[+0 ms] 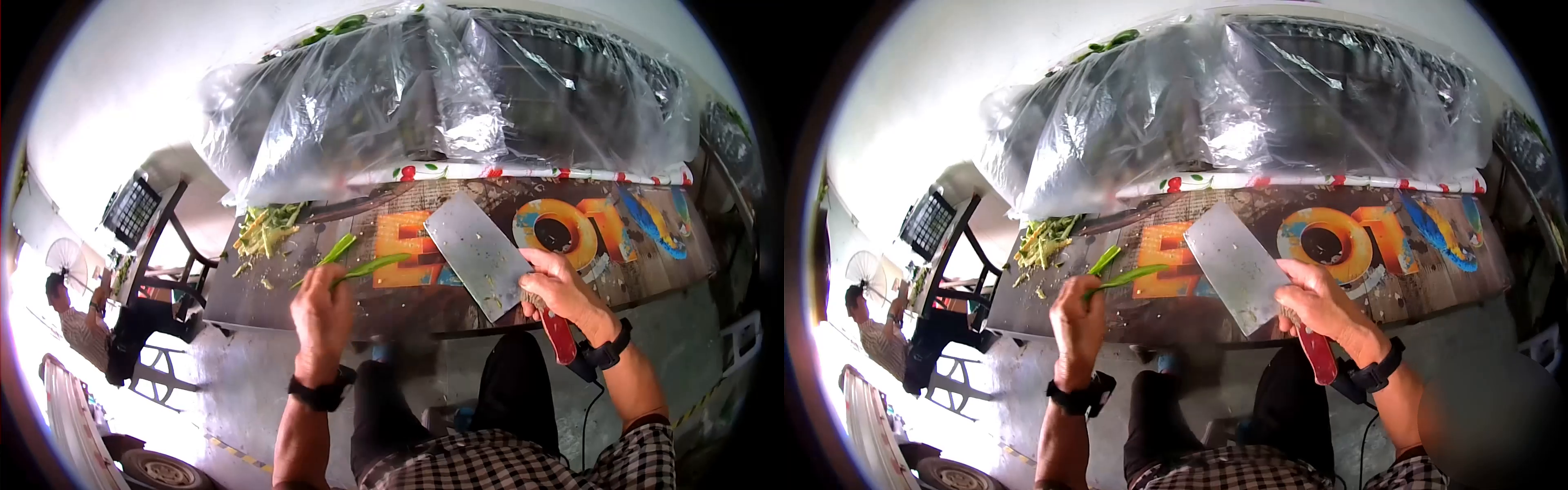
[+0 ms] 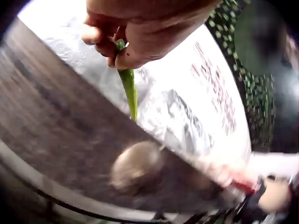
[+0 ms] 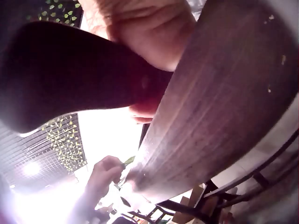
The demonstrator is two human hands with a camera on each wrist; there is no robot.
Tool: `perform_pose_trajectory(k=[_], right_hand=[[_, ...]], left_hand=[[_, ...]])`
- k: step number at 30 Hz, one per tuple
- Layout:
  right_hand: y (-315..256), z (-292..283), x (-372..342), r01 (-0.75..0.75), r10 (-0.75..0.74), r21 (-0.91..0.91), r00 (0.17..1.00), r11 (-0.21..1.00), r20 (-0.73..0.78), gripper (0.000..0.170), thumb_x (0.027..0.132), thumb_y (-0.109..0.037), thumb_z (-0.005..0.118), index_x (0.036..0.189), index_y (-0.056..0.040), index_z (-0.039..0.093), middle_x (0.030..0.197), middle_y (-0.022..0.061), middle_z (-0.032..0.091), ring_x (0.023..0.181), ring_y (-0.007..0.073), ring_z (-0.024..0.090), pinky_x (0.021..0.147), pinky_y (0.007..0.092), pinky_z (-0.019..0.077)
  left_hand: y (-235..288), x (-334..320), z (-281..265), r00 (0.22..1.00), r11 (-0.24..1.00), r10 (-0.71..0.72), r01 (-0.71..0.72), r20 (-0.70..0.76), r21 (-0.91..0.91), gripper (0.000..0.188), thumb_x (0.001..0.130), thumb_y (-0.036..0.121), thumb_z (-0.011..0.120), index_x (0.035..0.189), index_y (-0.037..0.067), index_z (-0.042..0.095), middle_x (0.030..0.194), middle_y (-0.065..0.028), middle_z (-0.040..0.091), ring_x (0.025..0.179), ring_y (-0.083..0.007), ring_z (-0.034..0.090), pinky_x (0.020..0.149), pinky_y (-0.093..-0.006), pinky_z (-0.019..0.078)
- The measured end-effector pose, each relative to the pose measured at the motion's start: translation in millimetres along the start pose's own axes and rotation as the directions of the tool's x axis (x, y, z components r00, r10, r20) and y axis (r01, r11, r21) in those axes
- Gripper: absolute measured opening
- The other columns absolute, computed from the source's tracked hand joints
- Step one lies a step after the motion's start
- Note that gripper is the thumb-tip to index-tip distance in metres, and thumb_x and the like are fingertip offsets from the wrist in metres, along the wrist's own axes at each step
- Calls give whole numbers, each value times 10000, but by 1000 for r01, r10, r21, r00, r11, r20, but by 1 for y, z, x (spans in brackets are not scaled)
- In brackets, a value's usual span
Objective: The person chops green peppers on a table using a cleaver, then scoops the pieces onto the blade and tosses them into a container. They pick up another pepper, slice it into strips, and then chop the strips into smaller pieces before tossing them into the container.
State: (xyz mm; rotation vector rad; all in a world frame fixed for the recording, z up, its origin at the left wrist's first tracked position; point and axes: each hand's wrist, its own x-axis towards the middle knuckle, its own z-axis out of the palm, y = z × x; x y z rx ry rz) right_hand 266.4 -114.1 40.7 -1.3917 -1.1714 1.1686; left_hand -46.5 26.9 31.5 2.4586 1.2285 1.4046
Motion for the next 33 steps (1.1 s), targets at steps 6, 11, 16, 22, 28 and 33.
perform_pose_trajectory(k=[6, 11, 16, 22, 28, 33], right_hand=[[-5, -1, 0, -23, 23, -13, 1000, 1000, 19, 360, 896, -92, 488, 1221, 33, 578, 691, 49, 621, 544, 103, 606, 481, 237, 475], [-3, 1, -2, -13, 13, -8, 1000, 1000, 14, 359, 896, -93, 494, 1220, 23, 593, 744, 45, 639, 552, 99, 609, 483, 240, 477], [-6, 0, -3, -19, 20, -11, 1000, 1000, 14, 361, 921, -79, 496, 1260, 27, 560, 715, 15, 621, 565, 79, 610, 498, 230, 479], [-3, 1, -1, -23, 23, -3, 1000, 1000, -7, 365, 909, -76, 491, 1251, 21, 573, 734, 24, 628, 563, 85, 608, 496, 232, 476], [-4, -1, -2, -24, 24, 17, 1000, 1000, 0, 377, 889, -80, 485, 1238, 24, 581, 766, 47, 637, 563, 89, 598, 487, 237, 467], [-5, -2, -2, -21, 19, 40, 999, 999, 49, 374, 890, -85, 488, 1234, 29, 581, 753, 46, 629, 559, 91, 599, 490, 236, 474]], left_hand=[[-26, -9, 1, 962, 965, -186, 217, 199, -147, 175, 804, -43, 613, 963, 31, 621, 819, -78, 662, 683, -179, 626, 630, -311, 502], [-9, 4, -25, 880, 604, -413, 457, 235, -653, 145, 860, -4, 612, 1002, 18, 628, 841, -21, 642, 726, -81, 579, 636, -223, 473], [-12, 41, -65, 929, 766, -332, 366, 161, -529, 252, 901, 8, 599, 1136, -10, 689, 945, -55, 707, 812, -130, 635, 728, -275, 518], [5, 52, -8, 895, 872, 227, -11, 384, -489, 308, 829, 35, 633, 1134, 50, 674, 1081, -155, 689, 981, -313, 641, 857, -397, 504], [14, 29, 21, 788, 998, 68, -62, 611, -31, 239, 797, 76, 696, 1021, 51, 615, 1030, -156, 663, 988, -359, 626, 840, -441, 505], [9, 19, 13, 838, 992, 90, -121, 539, 22, 229, 845, 26, 609, 1072, 52, 634, 1026, -161, 681, 991, -365, 637, 838, -414, 516]])
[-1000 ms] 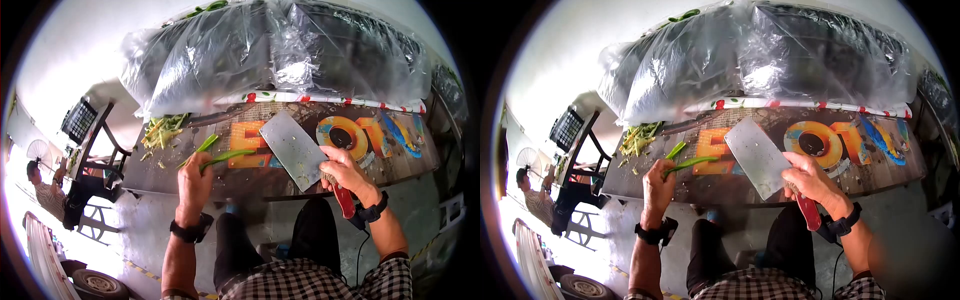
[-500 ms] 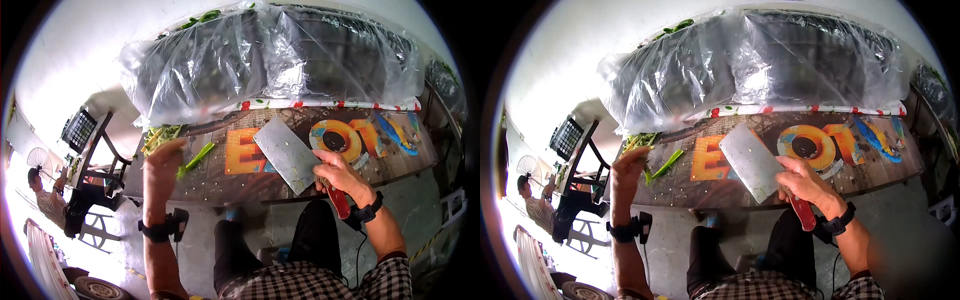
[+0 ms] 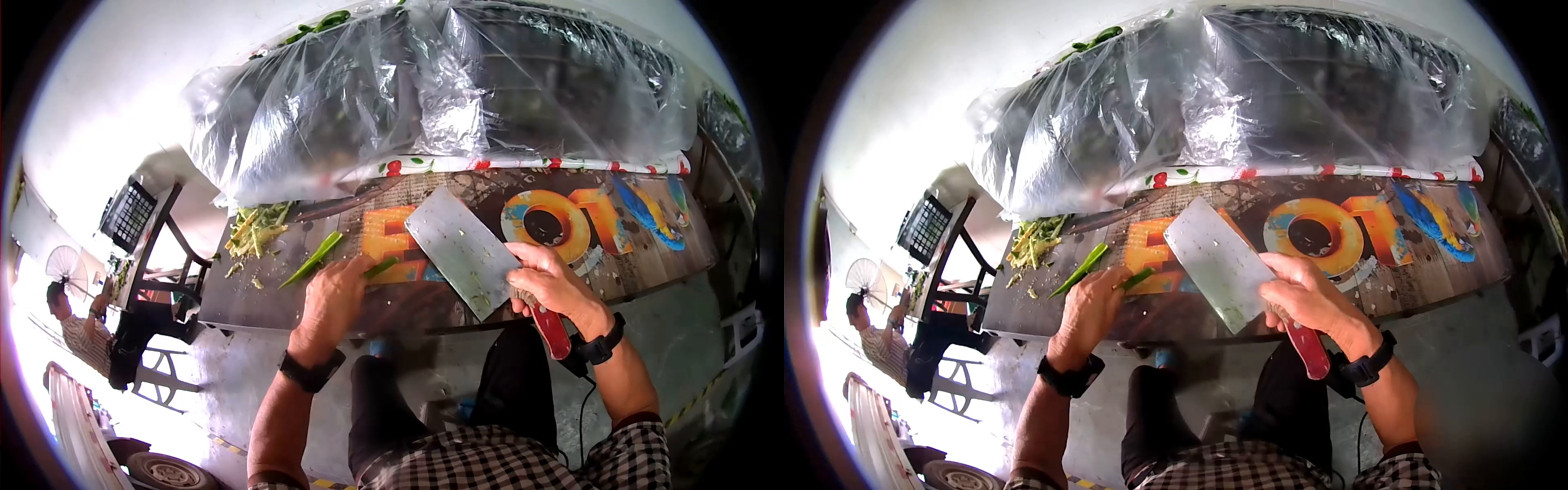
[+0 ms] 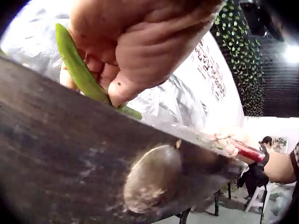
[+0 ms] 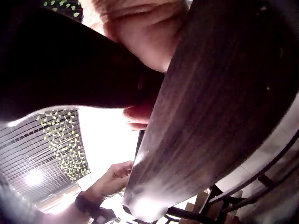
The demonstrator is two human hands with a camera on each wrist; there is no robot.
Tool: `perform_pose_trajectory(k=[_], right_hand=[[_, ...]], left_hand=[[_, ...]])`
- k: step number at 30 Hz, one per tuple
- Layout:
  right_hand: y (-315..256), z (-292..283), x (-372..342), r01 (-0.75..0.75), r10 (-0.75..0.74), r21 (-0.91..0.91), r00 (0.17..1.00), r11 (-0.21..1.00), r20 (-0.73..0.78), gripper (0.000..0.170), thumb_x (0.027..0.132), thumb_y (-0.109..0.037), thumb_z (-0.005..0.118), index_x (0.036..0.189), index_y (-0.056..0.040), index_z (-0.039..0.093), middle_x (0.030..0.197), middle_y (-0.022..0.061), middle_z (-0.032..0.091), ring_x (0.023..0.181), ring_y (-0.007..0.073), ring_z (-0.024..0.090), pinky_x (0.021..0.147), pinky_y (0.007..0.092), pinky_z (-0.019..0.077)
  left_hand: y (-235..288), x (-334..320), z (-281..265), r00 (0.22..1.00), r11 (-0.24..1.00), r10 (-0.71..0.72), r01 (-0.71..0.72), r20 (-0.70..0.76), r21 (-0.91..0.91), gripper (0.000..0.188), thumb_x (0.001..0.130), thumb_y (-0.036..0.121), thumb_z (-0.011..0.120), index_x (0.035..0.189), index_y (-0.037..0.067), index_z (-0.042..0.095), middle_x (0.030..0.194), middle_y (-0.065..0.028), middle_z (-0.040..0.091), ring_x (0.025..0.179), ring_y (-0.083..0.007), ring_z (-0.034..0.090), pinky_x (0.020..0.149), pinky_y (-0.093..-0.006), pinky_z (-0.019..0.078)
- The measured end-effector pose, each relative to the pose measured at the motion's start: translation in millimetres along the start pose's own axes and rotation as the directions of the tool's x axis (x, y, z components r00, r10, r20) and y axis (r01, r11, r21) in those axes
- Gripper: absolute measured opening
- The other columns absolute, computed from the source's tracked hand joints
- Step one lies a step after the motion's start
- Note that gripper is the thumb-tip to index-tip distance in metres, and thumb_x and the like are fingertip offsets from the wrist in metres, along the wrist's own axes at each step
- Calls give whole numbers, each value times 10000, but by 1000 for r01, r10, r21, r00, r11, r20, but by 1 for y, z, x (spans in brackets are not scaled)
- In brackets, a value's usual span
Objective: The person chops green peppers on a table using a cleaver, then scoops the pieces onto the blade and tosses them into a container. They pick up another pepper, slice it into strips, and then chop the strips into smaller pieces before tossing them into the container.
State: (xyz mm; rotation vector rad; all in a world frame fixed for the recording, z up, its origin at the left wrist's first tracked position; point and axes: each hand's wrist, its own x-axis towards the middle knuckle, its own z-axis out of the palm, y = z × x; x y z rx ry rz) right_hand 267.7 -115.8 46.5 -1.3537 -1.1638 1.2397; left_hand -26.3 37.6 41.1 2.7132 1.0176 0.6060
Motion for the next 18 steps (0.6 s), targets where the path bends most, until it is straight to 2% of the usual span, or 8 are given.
perform_pose_trajectory(k=[3, 6, 9, 12, 15, 18], right_hand=[[5, -3, 2, 20, -20, -23, 1000, 1000, 21, 380, 893, -91, 490, 1242, 29, 579, 751, 43, 628, 560, 94, 604, 491, 238, 480], [3, 0, 1, 24, -24, -19, 1000, 1000, -11, 389, 894, -99, 492, 1253, 27, 576, 743, 41, 625, 563, 98, 609, 490, 241, 483], [3, -1, 1, 3, -3, -34, 1000, 999, -10, 403, 893, -105, 499, 1268, 26, 569, 767, 47, 637, 567, 99, 612, 491, 241, 485], [-1, 1, 1, -24, 23, -52, 1000, 998, -22, 401, 892, -109, 504, 1265, 21, 576, 802, 56, 651, 571, 100, 615, 499, 243, 489], [-2, 3, 0, -17, 15, -46, 999, 999, -38, 387, 892, -110, 507, 1248, 16, 591, 833, 60, 663, 573, 100, 616, 506, 244, 492], [-1, 4, 0, -18, 17, -28, 998, 999, -63, 381, 890, -108, 506, 1238, 14, 599, 810, 59, 657, 575, 103, 616, 506, 246, 489]], left_hand=[[3, 0, -5, 997, 994, 70, -67, 36, -86, 228, 851, 22, 596, 1071, 57, 638, 998, -159, 671, 968, -372, 634, 823, -429, 518], [0, 5, -1, 993, 997, 81, -80, 89, -22, 225, 852, 11, 581, 1063, 61, 642, 956, -154, 657, 948, -374, 625, 818, -448, 507], [-6, 8, 10, 995, 993, 98, -97, -9, 69, 208, 845, 10, 580, 1036, 68, 641, 948, -147, 643, 936, -375, 611, 819, -464, 492], [-8, 7, 11, 996, 997, 51, -47, -72, 61, 181, 842, 26, 584, 1014, 60, 630, 974, -143, 646, 944, -374, 604, 827, -463, 485], [-4, 5, 12, 978, 990, 140, -135, -156, 44, 176, 845, 29, 586, 1016, 51, 622, 955, -148, 648, 939, -375, 606, 827, -461, 488], [-6, 4, 12, 991, 998, 66, -68, -118, -13, 204, 837, 28, 601, 1040, 38, 616, 948, -157, 647, 963, -373, 606, 846, -453, 491]])
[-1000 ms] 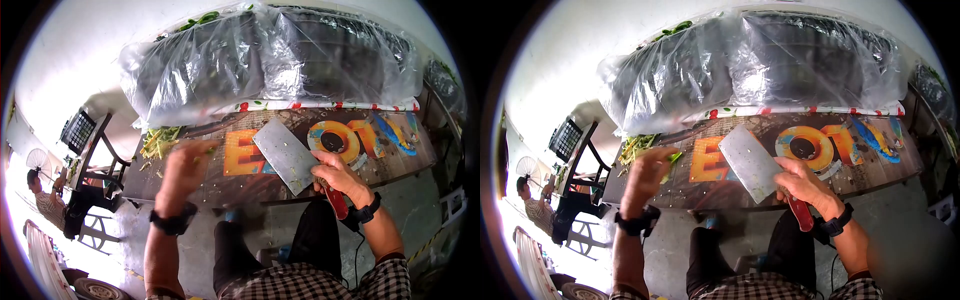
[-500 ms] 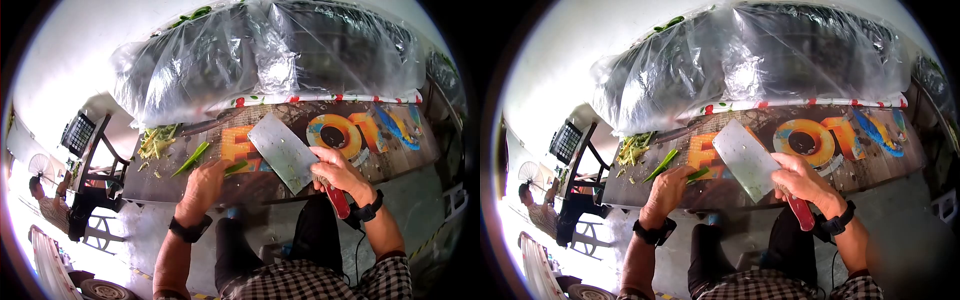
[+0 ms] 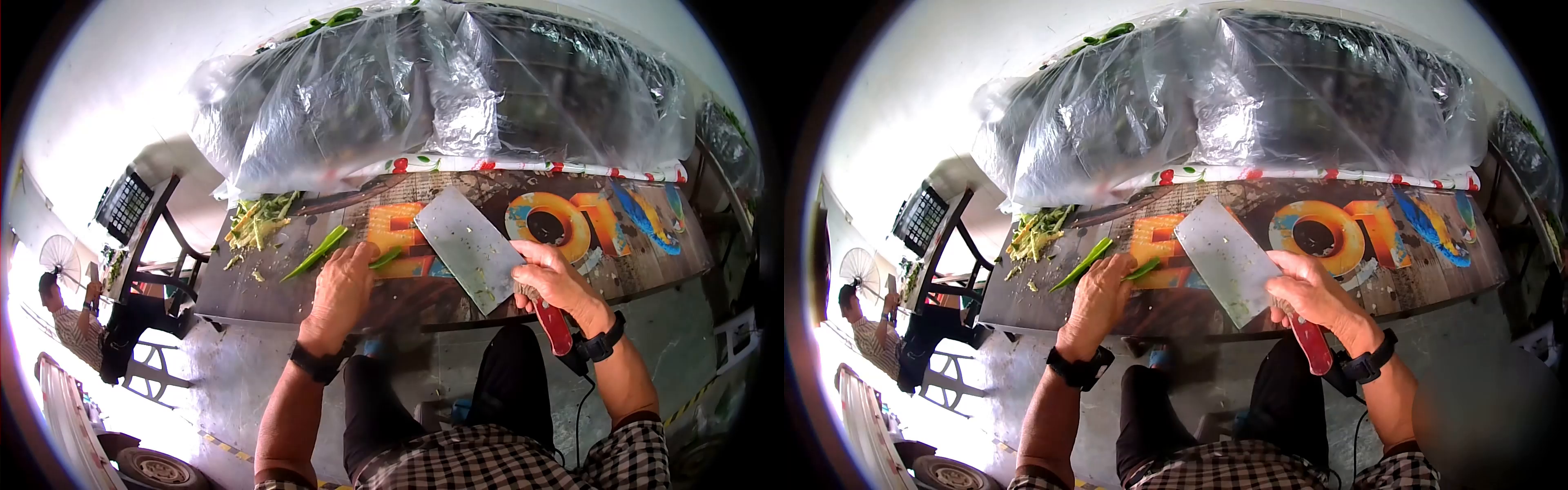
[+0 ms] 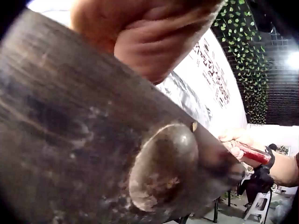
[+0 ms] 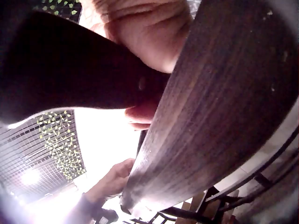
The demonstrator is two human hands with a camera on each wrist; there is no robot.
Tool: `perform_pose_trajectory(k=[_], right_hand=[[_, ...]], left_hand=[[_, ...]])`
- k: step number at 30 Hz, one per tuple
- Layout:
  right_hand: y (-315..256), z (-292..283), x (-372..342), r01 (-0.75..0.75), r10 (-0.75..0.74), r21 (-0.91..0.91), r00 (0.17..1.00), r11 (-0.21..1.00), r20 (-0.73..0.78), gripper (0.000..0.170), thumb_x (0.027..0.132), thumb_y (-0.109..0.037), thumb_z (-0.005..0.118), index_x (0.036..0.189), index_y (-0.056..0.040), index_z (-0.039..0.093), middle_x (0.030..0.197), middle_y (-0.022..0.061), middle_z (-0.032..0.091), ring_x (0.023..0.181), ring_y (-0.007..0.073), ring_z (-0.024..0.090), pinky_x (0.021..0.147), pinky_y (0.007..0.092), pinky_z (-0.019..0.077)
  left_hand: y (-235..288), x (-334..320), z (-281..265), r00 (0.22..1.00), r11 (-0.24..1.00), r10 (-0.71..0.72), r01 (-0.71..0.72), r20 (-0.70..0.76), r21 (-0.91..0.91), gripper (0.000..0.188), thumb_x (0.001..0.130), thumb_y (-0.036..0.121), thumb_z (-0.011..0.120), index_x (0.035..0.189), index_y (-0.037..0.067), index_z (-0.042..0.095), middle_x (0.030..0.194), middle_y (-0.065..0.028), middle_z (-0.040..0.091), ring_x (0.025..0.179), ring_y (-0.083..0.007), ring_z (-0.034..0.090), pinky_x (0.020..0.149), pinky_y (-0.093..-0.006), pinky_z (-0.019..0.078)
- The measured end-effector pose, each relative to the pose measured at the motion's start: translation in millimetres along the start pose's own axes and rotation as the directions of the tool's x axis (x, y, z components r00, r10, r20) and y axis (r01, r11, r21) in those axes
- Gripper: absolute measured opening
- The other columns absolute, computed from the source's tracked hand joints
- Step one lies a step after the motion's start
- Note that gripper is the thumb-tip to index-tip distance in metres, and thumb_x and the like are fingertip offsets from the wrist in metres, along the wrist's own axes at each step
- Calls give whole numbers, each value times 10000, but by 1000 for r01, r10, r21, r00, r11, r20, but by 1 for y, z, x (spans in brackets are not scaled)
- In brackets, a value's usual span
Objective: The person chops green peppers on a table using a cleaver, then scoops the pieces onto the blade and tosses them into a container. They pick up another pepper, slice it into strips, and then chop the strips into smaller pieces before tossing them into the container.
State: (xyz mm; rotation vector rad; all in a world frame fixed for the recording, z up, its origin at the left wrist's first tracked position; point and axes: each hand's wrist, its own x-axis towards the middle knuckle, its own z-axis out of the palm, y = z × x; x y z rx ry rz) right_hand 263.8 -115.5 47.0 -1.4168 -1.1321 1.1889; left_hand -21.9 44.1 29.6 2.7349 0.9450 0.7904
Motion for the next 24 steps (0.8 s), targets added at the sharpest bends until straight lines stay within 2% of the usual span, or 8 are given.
perform_pose_trajectory(k=[3, 6, 9, 12, 15, 21, 24], right_hand=[[-1, -3, 0, -20, 22, -37, 999, 999, 35, 387, 888, -108, 504, 1242, 17, 595, 778, 58, 646, 579, 103, 616, 502, 245, 483], [2, -4, 1, 7, -6, -24, 999, 1000, 40, 391, 887, -112, 499, 1243, 23, 590, 752, 56, 633, 579, 102, 615, 500, 246, 480], [-1, -3, 1, 11, -10, -40, 999, 999, 38, 393, 887, -117, 498, 1241, 28, 586, 749, 54, 630, 576, 102, 613, 500, 247, 479], [-5, -1, -2, -12, 13, -29, 1000, 999, 12, 397, 886, -118, 499, 1246, 29, 582, 748, 53, 629, 573, 102, 610, 500, 249, 480], [-1, -3, 0, -9, 11, -34, 999, 999, 36, 401, 885, -114, 499, 1251, 29, 580, 752, 51, 629, 575, 100, 611, 499, 249, 480], [-1, -2, 0, -6, 7, -22, 999, 1000, 37, 374, 890, -109, 512, 1232, 22, 587, 754, 41, 629, 576, 98, 613, 502, 245, 489], [1, -2, 1, -10, 11, -41, 1000, 999, 29, 399, 940, -107, 513, 1315, 29, 526, 681, 37, 619, 557, 96, 600, 502, 248, 496]], left_hand=[[5, 2, -4, 998, 999, -46, 46, 49, 6, 201, 831, 12, 603, 1030, 31, 621, 945, -162, 644, 976, -372, 603, 855, -449, 489], [10, 3, -7, 985, 990, -46, 67, 169, -123, 168, 833, 2, 591, 992, 33, 635, 936, -157, 640, 971, -373, 598, 850, -449, 484], [13, 3, -1, 992, 994, 91, -85, 92, -72, 138, 839, -6, 578, 951, 40, 645, 916, -142, 640, 937, -368, 597, 829, -442, 483], [17, 2, 7, 997, 998, 58, -59, -53, -27, 133, 829, -3, 585, 934, 47, 650, 921, -130, 642, 915, -357, 594, 818, -433, 486], [27, 0, 6, 996, 998, 9, -4, -88, 60, 140, 809, -4, 597, 925, 52, 653, 926, -123, 643, 907, -349, 589, 817, -431, 488], [32, -13, 17, 988, 1000, -20, 23, -154, 18, 158, 771, 6, 630, 920, 56, 644, 969, -102, 654, 944, -344, 581, 835, -428, 488], [34, -16, 21, 987, 997, 2, 10, -163, 70, 162, 763, 30, 627, 915, 88, 636, 976, -68, 646, 960, -301, 580, 835, -417, 475]])
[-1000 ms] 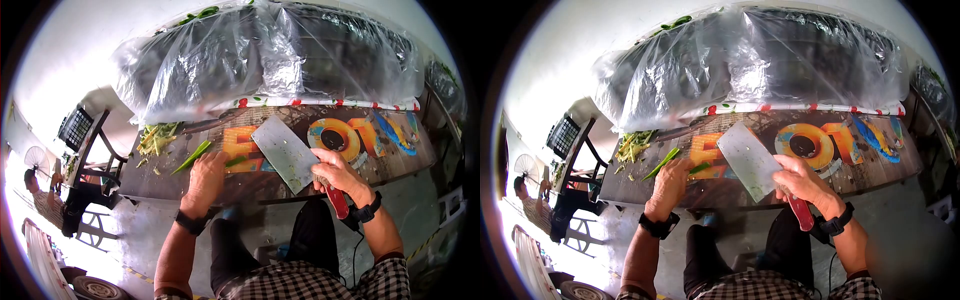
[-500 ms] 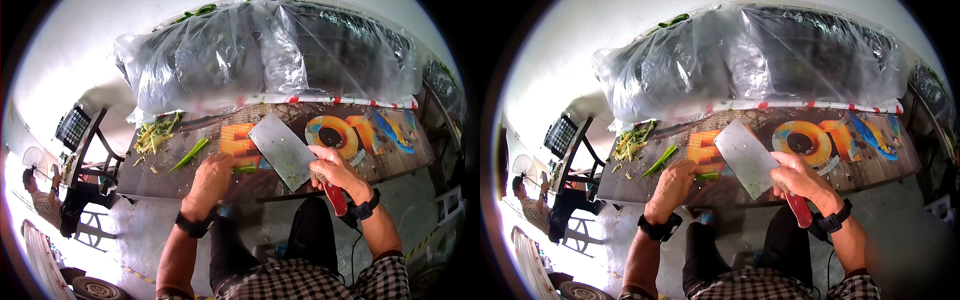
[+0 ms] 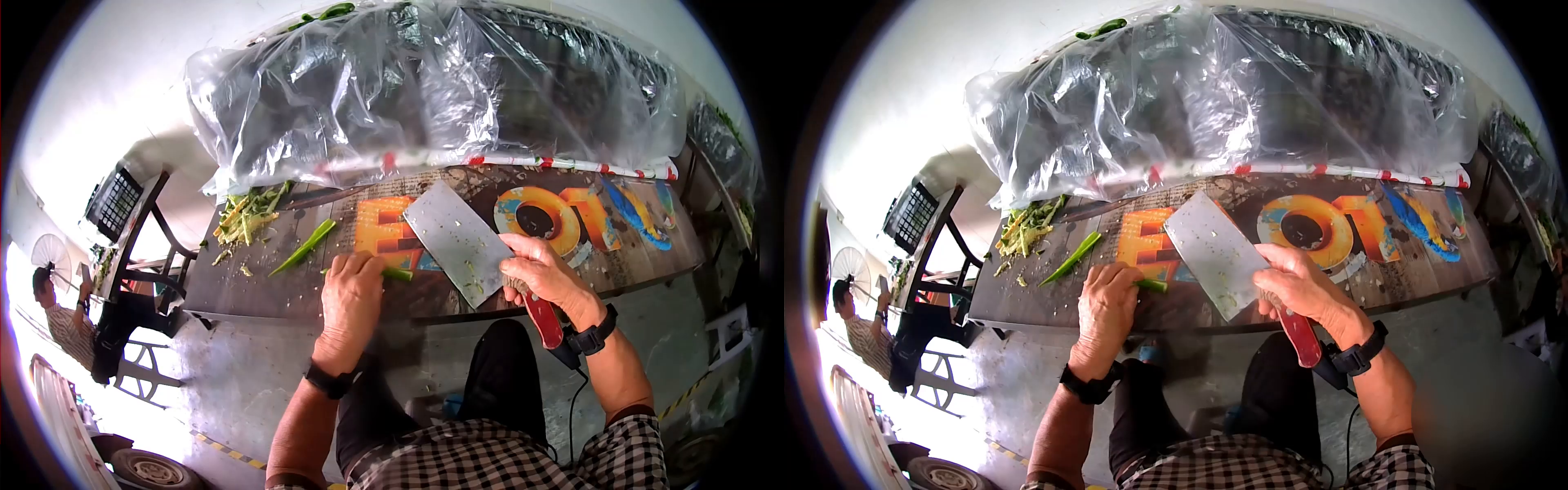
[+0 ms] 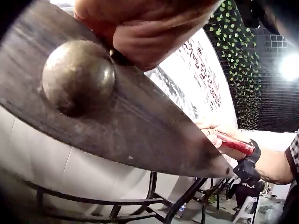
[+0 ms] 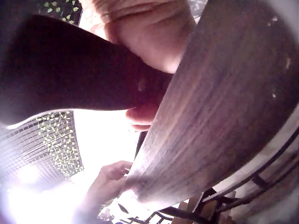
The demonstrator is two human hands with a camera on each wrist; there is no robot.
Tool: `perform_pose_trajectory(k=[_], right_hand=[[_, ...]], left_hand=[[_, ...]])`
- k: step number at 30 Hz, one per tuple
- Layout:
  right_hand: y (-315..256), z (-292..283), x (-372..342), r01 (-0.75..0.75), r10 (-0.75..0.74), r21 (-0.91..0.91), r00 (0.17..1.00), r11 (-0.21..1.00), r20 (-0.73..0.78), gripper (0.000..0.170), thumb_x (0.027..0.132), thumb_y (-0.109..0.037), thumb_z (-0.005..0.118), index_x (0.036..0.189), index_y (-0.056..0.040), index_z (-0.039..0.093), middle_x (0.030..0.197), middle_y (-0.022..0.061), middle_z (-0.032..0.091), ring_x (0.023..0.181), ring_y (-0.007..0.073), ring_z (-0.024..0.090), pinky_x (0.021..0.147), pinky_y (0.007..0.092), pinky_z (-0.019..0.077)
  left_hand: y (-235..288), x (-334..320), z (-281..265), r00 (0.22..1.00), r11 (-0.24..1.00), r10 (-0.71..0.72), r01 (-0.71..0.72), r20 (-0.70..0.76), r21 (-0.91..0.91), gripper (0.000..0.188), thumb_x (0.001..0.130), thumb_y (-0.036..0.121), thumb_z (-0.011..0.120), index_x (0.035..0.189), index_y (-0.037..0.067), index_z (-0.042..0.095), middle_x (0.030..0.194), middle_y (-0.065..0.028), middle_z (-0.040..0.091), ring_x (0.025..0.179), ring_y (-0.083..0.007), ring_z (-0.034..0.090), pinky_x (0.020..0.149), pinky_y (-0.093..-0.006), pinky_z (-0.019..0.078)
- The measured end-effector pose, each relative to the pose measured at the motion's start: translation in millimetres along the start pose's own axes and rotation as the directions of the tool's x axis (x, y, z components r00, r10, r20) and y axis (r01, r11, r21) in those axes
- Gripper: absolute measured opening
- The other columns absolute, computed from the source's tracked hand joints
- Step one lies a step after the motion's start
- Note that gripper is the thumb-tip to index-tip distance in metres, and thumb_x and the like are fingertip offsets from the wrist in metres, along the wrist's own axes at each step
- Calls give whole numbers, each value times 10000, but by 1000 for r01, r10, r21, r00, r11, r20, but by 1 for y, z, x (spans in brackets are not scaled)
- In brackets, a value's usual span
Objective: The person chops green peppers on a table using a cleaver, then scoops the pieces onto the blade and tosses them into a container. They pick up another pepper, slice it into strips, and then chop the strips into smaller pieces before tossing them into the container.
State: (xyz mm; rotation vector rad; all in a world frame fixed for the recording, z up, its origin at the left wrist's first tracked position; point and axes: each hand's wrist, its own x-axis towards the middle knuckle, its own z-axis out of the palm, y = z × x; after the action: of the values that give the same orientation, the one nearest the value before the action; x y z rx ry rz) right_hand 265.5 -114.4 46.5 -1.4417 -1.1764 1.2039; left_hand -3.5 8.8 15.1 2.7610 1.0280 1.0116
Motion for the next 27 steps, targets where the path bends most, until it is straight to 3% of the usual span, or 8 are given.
perform_pose_trajectory(k=[6, 9, 11, 13, 14, 19, 23, 27], right_hand=[[-7, -4, 3, -55, 56, -21, 997, 998, 52, 363, 901, -96, 505, 1234, 25, 581, 804, 48, 618, 588, 96, 610, 505, 249, 497], [-33, -2, -7, 41, -48, -239, 999, 970, -21, 372, 901, -75, 496, 1252, 24, 571, 783, 46, 618, 576, 99, 602, 508, 254, 506], [-51, -1, -14, 109, -134, -390, 990, 914, -39, 409, 888, -49, 502, 1287, 23, 554, 775, 125, 634, 569, 143, 609, 535, 295, 505], [-59, -1, -15, 198, -254, -548, 967, 812, -27, 430, 876, -43, 515, 1300, 21, 548, 789, 182, 641, 567, 188, 616, 557, 324, 503], [-51, -4, -11, 313, -414, -650, 910, 692, -3, 441, 865, -38, 523, 1301, 22, 547, 803, 237, 635, 598, 269, 635, 599, 361, 499], [-61, -3, -8, 211, -271, -688, 962, 695, 21, 430, 861, -40, 527, 1285, 24, 561, 819, 255, 646, 700, 328, 656, 655, 384, 503], [-58, -8, -6, 172, -223, -669, 975, 723, 9, 415, 860, -44, 527, 1267, 26, 569, 839, 271, 641, 745, 348, 658, 681, 411, 498], [-47, -14, -2, 225, -278, -693, 960, 685, 37, 419, 853, -43, 521, 1263, 28, 569, 825, 273, 634, 736, 369, 647, 682, 432, 488]], left_hand=[[3, 1, 4, 997, 998, 49, -52, -67, -37, 205, 769, 14, 638, 963, 74, 611, 1002, -99, 642, 993, -336, 575, 893, -440, 446], [-1, -3, 6, 999, 996, 30, -30, -12, -80, 210, 768, 5, 636, 963, 76, 601, 987, -95, 647, 983, -332, 584, 888, -434, 448], [0, -3, 8, 999, 997, 28, -30, -30, -65, 206, 771, 1, 640, 959, 75, 601, 980, -91, 650, 978, -328, 589, 896, -434, 445], [-2, 0, 6, 999, 997, 17, -21, -42, -79, 189, 776, -2, 644, 946, 72, 604, 969, -89, 656, 971, -326, 596, 896, -430, 448], [-4, 1, 4, 999, 994, 8, -12, -40, -104, 175, 779, -3, 647, 934, 70, 608, 961, -90, 660, 966, -326, 601, 892, -427, 453], [-45, 15, -30, 988, 992, -109, 101, -108, -72, 94, 812, 46, 653, 905, 57, 649, 946, -117, 689, 931, -336, 636, 840, -411, 495], [-87, 15, -53, 983, 982, -182, 181, 8, 61, 127, 822, 103, 656, 931, 42, 677, 965, -140, 687, 941, -342, 644, 845, -416, 497], [-45, 12, -59, 992, 986, -102, 111, 75, -126, 126, 808, 69, 673, 932, 52, 689, 983, -126, 693, 945, -328, 649, 855, -427, 502]])
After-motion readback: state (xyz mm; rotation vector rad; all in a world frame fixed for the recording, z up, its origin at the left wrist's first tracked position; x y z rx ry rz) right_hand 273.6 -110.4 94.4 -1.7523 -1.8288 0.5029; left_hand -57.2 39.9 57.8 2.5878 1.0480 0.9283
